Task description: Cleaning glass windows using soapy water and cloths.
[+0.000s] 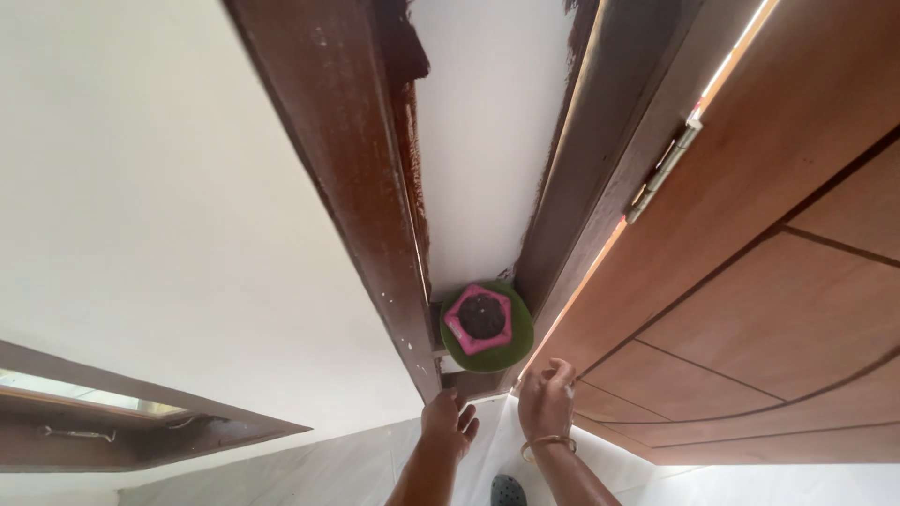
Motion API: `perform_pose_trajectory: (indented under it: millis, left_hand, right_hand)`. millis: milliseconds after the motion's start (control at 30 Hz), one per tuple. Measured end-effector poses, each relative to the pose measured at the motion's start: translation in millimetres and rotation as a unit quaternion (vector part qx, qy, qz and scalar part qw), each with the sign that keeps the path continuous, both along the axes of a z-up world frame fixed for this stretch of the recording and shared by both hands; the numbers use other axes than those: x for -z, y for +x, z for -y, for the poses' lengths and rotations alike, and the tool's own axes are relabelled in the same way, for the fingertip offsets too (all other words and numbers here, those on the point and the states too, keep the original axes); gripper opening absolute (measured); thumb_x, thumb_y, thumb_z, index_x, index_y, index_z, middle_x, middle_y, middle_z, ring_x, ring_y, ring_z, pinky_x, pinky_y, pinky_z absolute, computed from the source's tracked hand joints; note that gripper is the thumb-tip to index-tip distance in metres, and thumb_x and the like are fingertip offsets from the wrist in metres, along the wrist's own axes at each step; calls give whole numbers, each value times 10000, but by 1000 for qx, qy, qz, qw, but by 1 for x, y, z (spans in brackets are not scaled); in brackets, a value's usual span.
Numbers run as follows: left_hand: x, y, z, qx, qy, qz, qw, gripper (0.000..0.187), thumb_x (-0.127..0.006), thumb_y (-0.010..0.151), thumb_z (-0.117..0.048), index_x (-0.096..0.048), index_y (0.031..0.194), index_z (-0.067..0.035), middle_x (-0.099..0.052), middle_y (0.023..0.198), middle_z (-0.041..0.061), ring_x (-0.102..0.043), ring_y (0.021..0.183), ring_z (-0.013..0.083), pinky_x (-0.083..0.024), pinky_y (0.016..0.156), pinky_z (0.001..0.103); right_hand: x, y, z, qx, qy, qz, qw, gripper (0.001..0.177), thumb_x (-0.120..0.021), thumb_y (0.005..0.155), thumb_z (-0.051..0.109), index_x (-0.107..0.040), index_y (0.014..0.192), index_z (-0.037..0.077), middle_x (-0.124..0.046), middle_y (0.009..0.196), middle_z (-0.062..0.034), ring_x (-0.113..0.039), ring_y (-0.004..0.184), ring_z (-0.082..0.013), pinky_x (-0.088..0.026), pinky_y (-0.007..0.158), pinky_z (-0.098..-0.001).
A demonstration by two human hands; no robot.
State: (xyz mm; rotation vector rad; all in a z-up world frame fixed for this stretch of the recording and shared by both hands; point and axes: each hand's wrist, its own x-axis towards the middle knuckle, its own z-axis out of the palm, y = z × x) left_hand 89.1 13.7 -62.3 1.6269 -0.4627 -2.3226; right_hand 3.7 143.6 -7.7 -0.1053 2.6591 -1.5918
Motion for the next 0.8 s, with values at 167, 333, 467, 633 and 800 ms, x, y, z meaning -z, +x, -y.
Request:
perform_pose_trajectory:
  millis: [167, 333, 467, 633, 800]
  left_hand:
    - [-26, 38, 5, 47, -57, -15, 997, 397, -590, 985, -365, -620, 1239, -61, -648, 1195, 75, -598, 1063, 257, -470, 968, 464]
    - [-63, 87, 10, 62, -114, -83, 988, 432, -555, 985, -418, -627, 1169, -34, -634, 1123, 96, -606, 981, 257, -463, 898, 453]
    - [-100, 141, 10, 110, -187, -158, 963, 454, -538, 970, -395, -624, 1194, -9, -660, 1128, 131, -621, 983, 264, -490, 882, 445]
    - [-136, 225, 5, 76, -258, -122, 955, 429, -503, 990, -357, -583, 1271, -43, -668, 1263, 114, -635, 1122, 259, -486, 949, 413]
    - [-126, 296, -29, -23, -283, -95, 954, 426, -478, 1002, -324, -596, 1274, -18, -653, 1292, 128, -617, 1153, 269, -483, 949, 424]
  right_hand:
    - [-10, 38, -2, -21, 74, -66, 995, 308, -544, 995, 324, -676, 1031, 48, -708, 1033, -194, -669, 1010, -392, -507, 899, -499]
    - [-40, 97, 16, -124, -49, -114, 984, 270, -603, 921, 310, -731, 957, 75, -749, 946, -174, -738, 915, -358, -576, 801, -445]
    - [-61, 145, 31, -248, -33, -106, 962, 232, -619, 923, 265, -701, 974, 55, -750, 978, -150, -747, 885, -326, -588, 769, -430]
    - [-87, 208, 44, -359, -4, -55, 932, 249, -642, 918, 296, -718, 1011, 77, -774, 951, -124, -760, 885, -263, -603, 793, -397]
    - [-96, 266, 27, -471, 9, -118, 874, 242, -622, 919, 260, -733, 967, 50, -779, 919, -131, -760, 873, -267, -590, 782, -389]
